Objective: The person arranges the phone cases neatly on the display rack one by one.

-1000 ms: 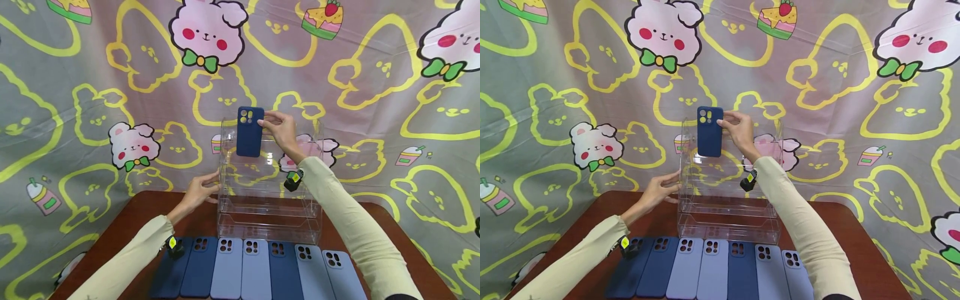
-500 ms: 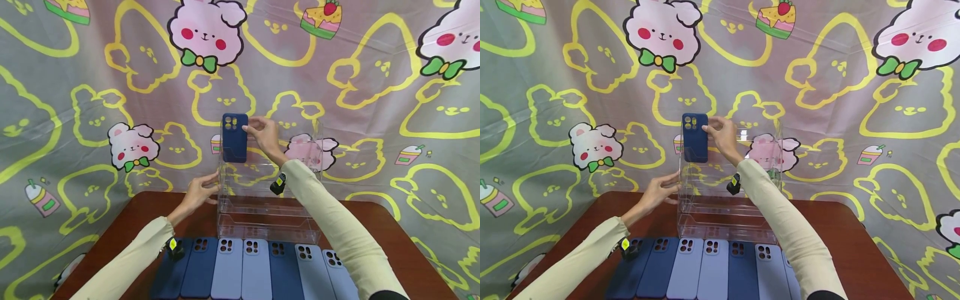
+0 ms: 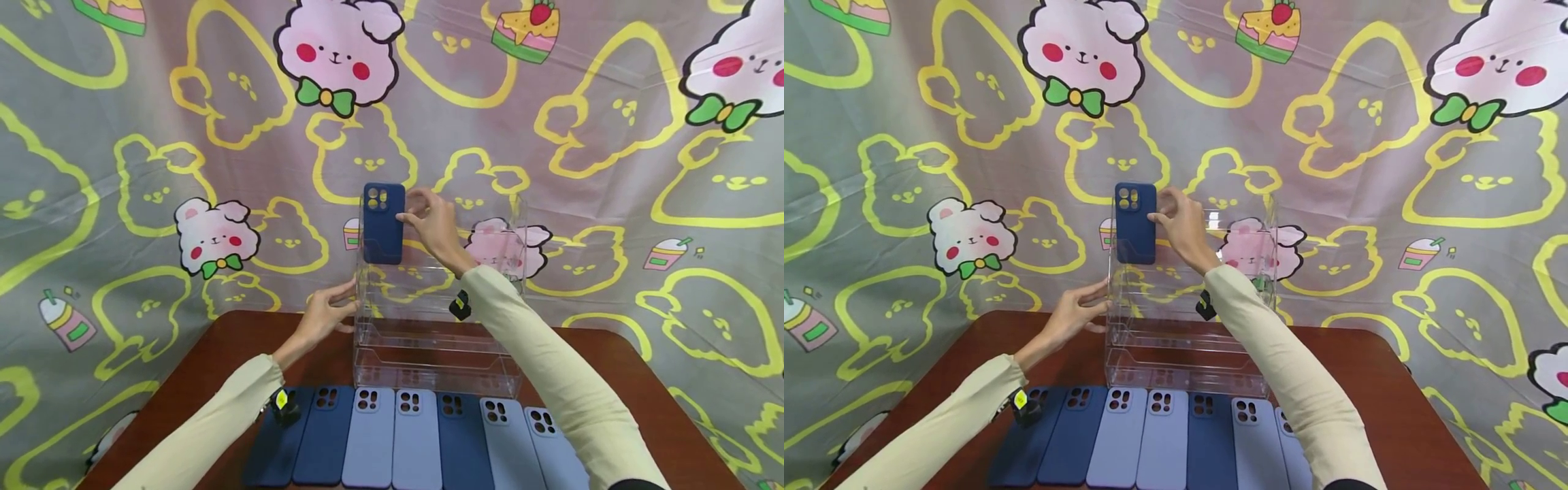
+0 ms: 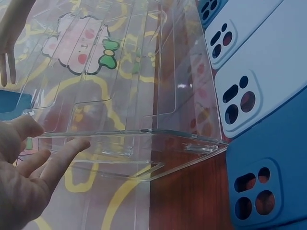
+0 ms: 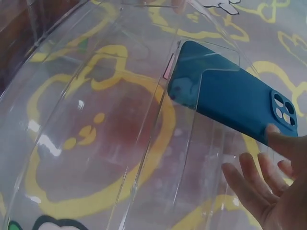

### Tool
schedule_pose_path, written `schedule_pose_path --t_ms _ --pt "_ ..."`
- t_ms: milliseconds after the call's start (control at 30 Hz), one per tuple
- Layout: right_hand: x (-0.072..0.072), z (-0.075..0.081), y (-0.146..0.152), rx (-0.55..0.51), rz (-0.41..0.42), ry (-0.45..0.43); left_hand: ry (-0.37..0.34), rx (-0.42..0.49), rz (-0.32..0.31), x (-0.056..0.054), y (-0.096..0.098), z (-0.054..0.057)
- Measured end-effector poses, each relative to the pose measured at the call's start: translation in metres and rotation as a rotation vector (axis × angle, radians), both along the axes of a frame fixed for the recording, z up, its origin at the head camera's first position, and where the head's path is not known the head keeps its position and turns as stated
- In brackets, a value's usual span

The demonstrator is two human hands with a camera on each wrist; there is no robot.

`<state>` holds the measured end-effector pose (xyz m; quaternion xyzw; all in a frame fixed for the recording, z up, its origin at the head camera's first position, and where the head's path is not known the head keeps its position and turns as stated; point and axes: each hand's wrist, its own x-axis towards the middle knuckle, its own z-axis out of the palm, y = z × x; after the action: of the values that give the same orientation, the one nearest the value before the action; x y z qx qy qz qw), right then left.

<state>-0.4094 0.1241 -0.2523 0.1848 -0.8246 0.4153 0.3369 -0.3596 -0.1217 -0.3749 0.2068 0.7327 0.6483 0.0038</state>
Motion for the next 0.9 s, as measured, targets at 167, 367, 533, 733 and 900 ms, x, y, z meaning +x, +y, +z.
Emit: schedule_pose_path --t_ms 167,367,533,733,900 --pt "0.009 0.002 0.008 0.070 0.006 -0.023 0.007 -0.011 0.004 0.001 0.001 -0.003" --pt "0.019 -0.002 0.019 0.148 0.035 -0.054 0.029 -0.033 0.024 0.001 -0.001 -0.005" --pt "0.032 -0.014 0.042 0.200 0.080 -0.123 0.030 -0.070 0.025 0.001 0.001 -0.010" --pt "0.045 -0.024 0.074 0.130 0.126 -0.248 0.028 -0.067 0.016 0.000 -0.002 -0.010" --pt "0.056 -0.021 0.096 0.147 0.155 -0.255 0.033 -0.062 0.009 -0.003 -0.004 -0.005"
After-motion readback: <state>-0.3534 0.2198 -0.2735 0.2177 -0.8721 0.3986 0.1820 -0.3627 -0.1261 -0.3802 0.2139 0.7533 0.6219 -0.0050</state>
